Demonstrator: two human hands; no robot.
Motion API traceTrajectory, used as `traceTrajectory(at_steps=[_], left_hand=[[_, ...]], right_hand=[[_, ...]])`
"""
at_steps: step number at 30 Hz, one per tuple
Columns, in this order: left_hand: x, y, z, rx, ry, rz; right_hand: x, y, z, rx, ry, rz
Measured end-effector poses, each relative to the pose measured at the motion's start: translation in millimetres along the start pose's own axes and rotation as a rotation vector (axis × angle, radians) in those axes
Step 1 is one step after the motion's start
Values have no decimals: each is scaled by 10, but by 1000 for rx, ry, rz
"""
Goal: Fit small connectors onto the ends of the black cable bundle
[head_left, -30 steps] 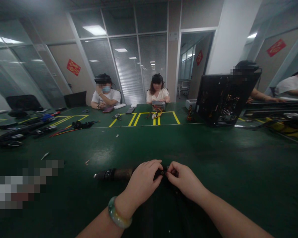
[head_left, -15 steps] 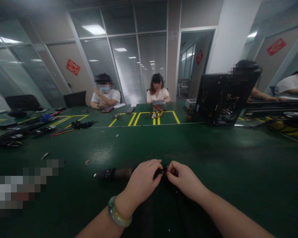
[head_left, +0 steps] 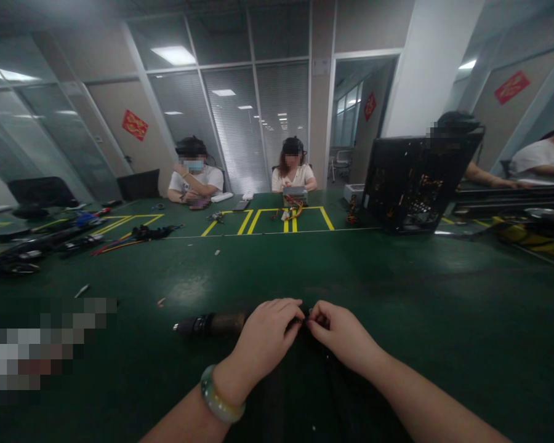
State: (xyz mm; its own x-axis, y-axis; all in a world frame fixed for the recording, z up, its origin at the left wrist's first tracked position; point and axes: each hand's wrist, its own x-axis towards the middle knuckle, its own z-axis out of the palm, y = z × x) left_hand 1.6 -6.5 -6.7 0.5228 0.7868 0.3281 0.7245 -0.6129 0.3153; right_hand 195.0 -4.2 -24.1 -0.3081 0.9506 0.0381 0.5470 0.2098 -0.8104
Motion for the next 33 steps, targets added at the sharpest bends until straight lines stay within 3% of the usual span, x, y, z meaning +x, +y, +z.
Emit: traceTrajectory(at_steps=[33], left_hand=[[-9, 5, -10, 10, 0, -31]], right_hand=[[-21, -19, -13, 7, -7, -6]])
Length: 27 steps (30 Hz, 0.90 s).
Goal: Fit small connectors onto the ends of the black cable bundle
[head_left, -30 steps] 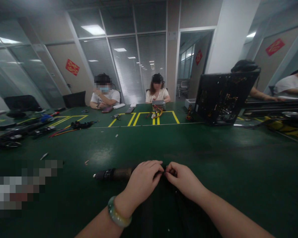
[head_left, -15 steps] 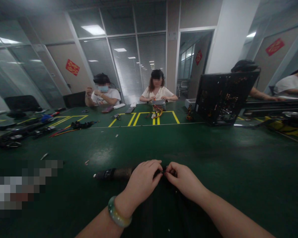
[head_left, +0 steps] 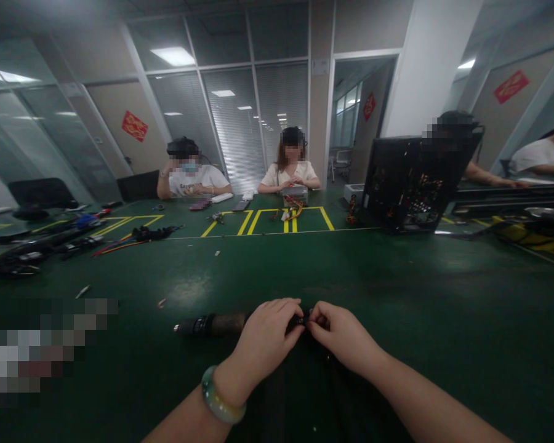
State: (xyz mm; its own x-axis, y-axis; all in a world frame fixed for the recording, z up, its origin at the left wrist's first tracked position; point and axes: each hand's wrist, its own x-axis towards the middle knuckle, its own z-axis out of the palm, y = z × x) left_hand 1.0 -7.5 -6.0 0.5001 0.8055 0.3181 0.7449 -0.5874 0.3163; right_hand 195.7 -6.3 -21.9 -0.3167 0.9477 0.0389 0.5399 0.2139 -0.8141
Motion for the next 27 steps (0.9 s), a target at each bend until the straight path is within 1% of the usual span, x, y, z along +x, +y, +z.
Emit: traceTrajectory(at_steps=[9, 14, 19, 27], left_hand=[[3, -12, 26, -2, 11, 8], [1, 0, 20, 5, 38, -22], [5, 14, 13, 15, 22, -10], [7, 23, -2, 1, 12, -27]], right_hand=[[17, -11, -9, -29, -3, -11], [11, 12, -11, -5, -7, -3], [12, -3, -1, -7, 6, -5], [11, -14, -20, 2, -15, 10]])
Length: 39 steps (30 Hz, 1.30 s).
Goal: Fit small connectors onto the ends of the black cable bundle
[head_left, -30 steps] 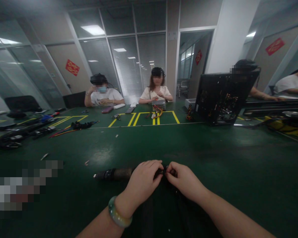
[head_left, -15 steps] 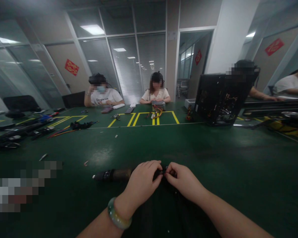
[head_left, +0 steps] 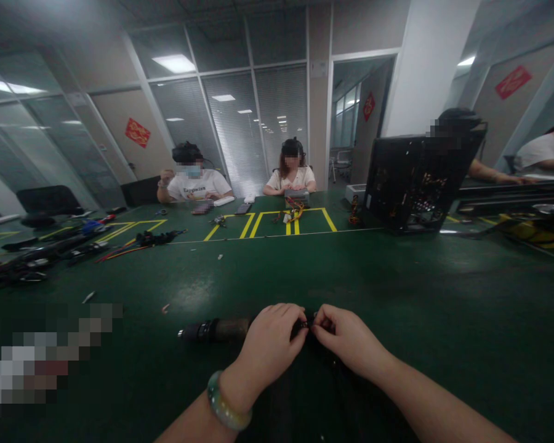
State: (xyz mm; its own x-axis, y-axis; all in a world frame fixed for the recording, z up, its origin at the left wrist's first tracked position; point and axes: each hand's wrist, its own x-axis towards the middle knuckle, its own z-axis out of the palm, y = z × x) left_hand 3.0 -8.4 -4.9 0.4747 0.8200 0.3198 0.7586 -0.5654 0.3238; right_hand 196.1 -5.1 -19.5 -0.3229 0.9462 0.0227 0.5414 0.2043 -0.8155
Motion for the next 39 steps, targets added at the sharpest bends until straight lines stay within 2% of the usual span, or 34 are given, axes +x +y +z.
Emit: traceTrajectory(at_steps=[10, 24, 39], left_hand=[[17, -22, 14, 10, -12, 3], [37, -22, -17, 9, -37, 24], [29, -8, -19, 7, -39, 9]], right_hand=[[41, 5, -25, -50, 15, -27], [47, 9, -32, 18, -28, 0], [42, 42, -6, -17, 0, -19]])
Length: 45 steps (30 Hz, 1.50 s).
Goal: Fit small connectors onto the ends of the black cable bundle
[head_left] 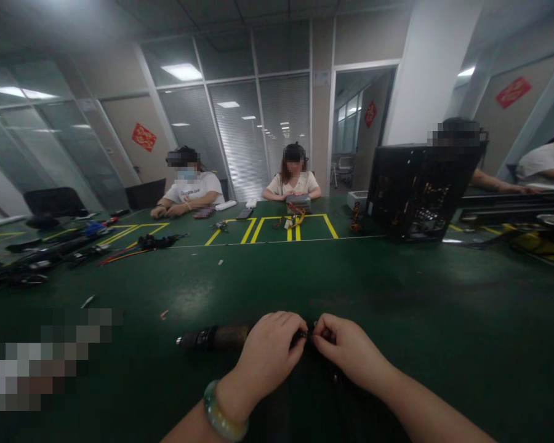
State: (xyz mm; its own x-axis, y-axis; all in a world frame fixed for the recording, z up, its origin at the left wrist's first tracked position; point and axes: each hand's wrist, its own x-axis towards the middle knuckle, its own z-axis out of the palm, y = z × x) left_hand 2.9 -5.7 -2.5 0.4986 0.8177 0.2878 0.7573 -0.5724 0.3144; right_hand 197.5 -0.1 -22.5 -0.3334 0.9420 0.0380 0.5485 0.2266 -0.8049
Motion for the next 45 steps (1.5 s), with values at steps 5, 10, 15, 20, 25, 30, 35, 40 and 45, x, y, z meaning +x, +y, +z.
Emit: traceTrajectory(at_steps=[5, 10, 15, 20, 25, 30, 35, 40, 45], left_hand=[[2, -13, 1, -13, -6, -13], [4, -23, -1, -25, -7, -4], [7, -23, -6, -19, 2, 1], [4, -20, -6, -1, 0, -3], [6, -11, -8, 0, 7, 20], [3, -3, -3, 2, 19, 22], [-10, -8, 16, -10, 36, -2], [-12, -17, 29, -17, 34, -8], [-5, -8, 11, -8, 16, -4]], right_hand=[[-14, -20, -11, 27, -10, 13], [-11, -46, -16, 36, -2, 29], [-10, -62, -14, 43, -21, 44], [-19, -72, -23, 58, -31, 45], [-20, -55, -10, 59, -12, 16], [-10, -21, 7, 63, -4, 5], [-6, -6, 12, 61, -11, 4], [-8, -25, 3, 63, -10, 9], [-11, -38, -6, 50, -13, 15]])
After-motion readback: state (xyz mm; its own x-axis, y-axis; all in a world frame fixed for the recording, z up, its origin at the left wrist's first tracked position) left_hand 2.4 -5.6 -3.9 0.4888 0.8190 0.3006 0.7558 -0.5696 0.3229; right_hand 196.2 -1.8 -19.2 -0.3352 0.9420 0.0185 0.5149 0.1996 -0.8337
